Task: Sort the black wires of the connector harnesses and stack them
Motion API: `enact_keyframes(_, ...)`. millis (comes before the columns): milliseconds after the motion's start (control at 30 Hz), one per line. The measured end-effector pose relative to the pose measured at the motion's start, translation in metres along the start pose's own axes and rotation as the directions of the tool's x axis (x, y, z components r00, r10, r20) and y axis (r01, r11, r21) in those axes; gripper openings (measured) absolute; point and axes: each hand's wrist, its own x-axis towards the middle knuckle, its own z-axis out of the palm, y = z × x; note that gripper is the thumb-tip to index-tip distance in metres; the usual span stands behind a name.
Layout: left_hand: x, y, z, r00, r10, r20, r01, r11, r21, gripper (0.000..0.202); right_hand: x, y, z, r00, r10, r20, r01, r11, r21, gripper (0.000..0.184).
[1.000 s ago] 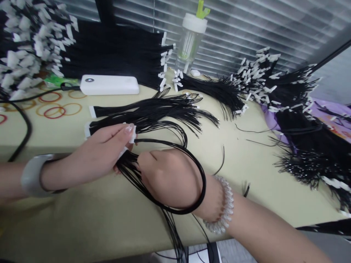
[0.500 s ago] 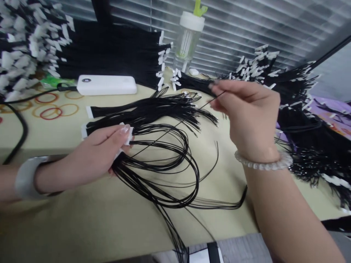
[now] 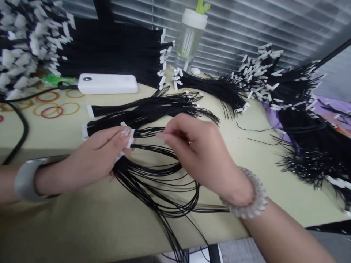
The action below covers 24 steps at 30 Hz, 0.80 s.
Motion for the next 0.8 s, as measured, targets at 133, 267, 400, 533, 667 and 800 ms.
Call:
enact_keyframes(133, 0.0, 0.001, -0.001, 1.0, 0.014, -0.015, -0.013, 0.998, 0.064, 0.034, -0.003, -0.004, 0.01, 0.985, -0.157, 0.074, 0.166, 0.977, -0.137, 0.008)
enact_keyframes(267, -0.001, 0.002, -0.001, 1.0, -0.002, 0.006, 0.001, 0.998, 0.065, 0.034, -0.003, -0.004, 0.014, 0.986, -0.148, 0.07, 0.158, 0.976, -0.153, 0.01)
enact_keyframes(400, -0.002, 0.002, -0.001, 0.999, 0.033, 0.014, -0.034, 0.996, 0.077, 0.034, -0.004, -0.005, 0.018, 0.987, -0.151, 0.063, 0.159, 0.974, -0.158, 0.011)
enact_keyframes(533, -0.002, 0.003, 0.001, 0.998, 0.054, 0.021, -0.055, 0.994, 0.092, 0.034, -0.005, -0.005, 0.019, 0.988, -0.146, 0.055, 0.152, 0.978, -0.146, 0.011)
enact_keyframes(667, -0.003, 0.003, 0.001, 0.995, 0.097, 0.03, -0.1, 0.987, 0.125, 0.034, -0.004, -0.006, 0.018, 0.99, -0.123, 0.068, 0.131, 0.981, -0.141, 0.013)
enact_keyframes(800, -0.004, 0.003, 0.0, 0.994, 0.104, 0.035, -0.107, 0.986, 0.126, 0.033, -0.003, -0.008, 0.017, 0.985, -0.136, 0.102, 0.149, 0.98, -0.129, 0.014)
